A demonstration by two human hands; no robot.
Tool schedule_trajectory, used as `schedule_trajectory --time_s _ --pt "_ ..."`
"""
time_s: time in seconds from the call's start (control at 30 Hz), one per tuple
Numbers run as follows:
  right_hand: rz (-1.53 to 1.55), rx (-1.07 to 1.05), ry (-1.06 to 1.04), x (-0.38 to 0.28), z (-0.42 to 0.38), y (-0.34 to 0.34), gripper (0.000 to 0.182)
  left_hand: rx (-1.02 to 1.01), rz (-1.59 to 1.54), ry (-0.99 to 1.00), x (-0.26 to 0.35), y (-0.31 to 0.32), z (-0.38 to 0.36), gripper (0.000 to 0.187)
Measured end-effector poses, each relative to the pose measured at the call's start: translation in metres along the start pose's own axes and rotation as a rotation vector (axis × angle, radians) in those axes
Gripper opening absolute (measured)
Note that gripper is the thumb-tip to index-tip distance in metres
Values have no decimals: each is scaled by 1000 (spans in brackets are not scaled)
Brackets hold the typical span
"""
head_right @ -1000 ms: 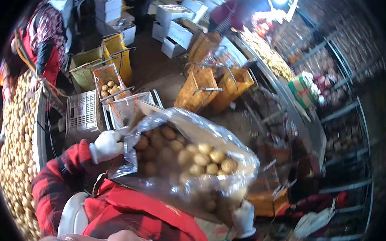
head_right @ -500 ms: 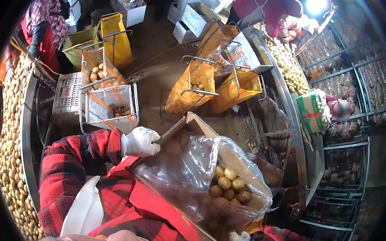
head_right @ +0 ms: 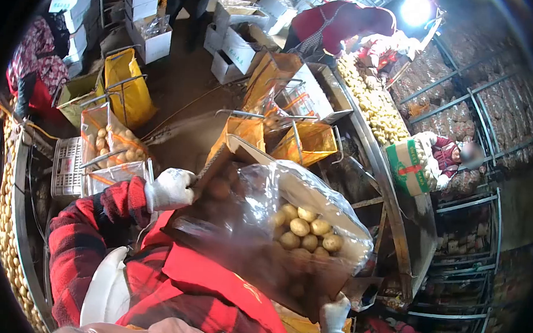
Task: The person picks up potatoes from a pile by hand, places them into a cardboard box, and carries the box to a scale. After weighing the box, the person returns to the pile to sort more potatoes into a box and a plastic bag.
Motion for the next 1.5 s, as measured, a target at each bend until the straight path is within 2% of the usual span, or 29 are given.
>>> schedule_trajectory --time_s 0.03,0.07,0.17,0.2,0.33,0.53,0.57,0.6,0.77,0.8,0.83,0.93,1.03,1.13,1.23,1.27,1.37,1.4,1.5 --pt "68 -17 1 -11 17 5 15 67 -11 35 2 -4 5 40" --pt "-21 -2 -36 -6 34 7 15 68 -45 18 5 -8 10 39" --pt "13 -43 -132 5 84 20 17 129 -70 -20 22 -31 17 36" --pt "84 -71 -162 -18 98 23 17 133 -74 -46 27 -38 19 36" --pt "302 -199 -107 -28 155 42 17 181 -72 -133 39 -63 28 35" --pt "271 -266 -69 -72 227 74 15 201 0 -201 22 -96 77 37" --pt "293 -269 -90 -80 233 85 12 209 10 -194 13 -101 84 37" --pt "312 -272 -109 -90 244 94 12 335 29 -92 5 -107 98 39" --pt "203 -277 -67 -109 296 150 16 228 37 -139 -54 -152 179 42" --pt "188 -216 -148 -122 304 164 15 188 10 -144 -67 -164 196 43" --pt "165 -217 -98 -133 312 178 14 145 -18 -149 -81 -178 215 43" --pt "108 -206 30 -235 324 210 9 69 -17 -136 -141 -216 275 47" --pt "-34 -201 55 -242 343 250 5 -35 -76 -138 -190 -261 321 49" --pt "59 -260 145 -353 378 299 4 -73 -101 -162 -248 -316 361 50" --pt "-119 -295 -42 -416 412 338 4 -6 -86 -194 -288 -354 373 47" --pt "-136 -331 30 -415 424 351 6 33 -71 -189 -303 -360 376 47" --pt "2 -320 -38 -428 465 396 6 97 -42 -210 -334 -393 386 47" --pt "-117 -367 -9 -437 479 406 20 134 -36 -228 -343 -404 390 47" --pt "-228 -407 -287 -487 534 444 16 245 -35 -288 -374 -430 401 46"
Point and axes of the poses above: each hand's wrist, its own z-axis towards the middle knuckle, its own y-axis out of the palm, x = y × z, the point moved 5 cm from there along z, towards the middle knuckle, and after that the axes turned 2 degrees about x, right-handed, at the moved point
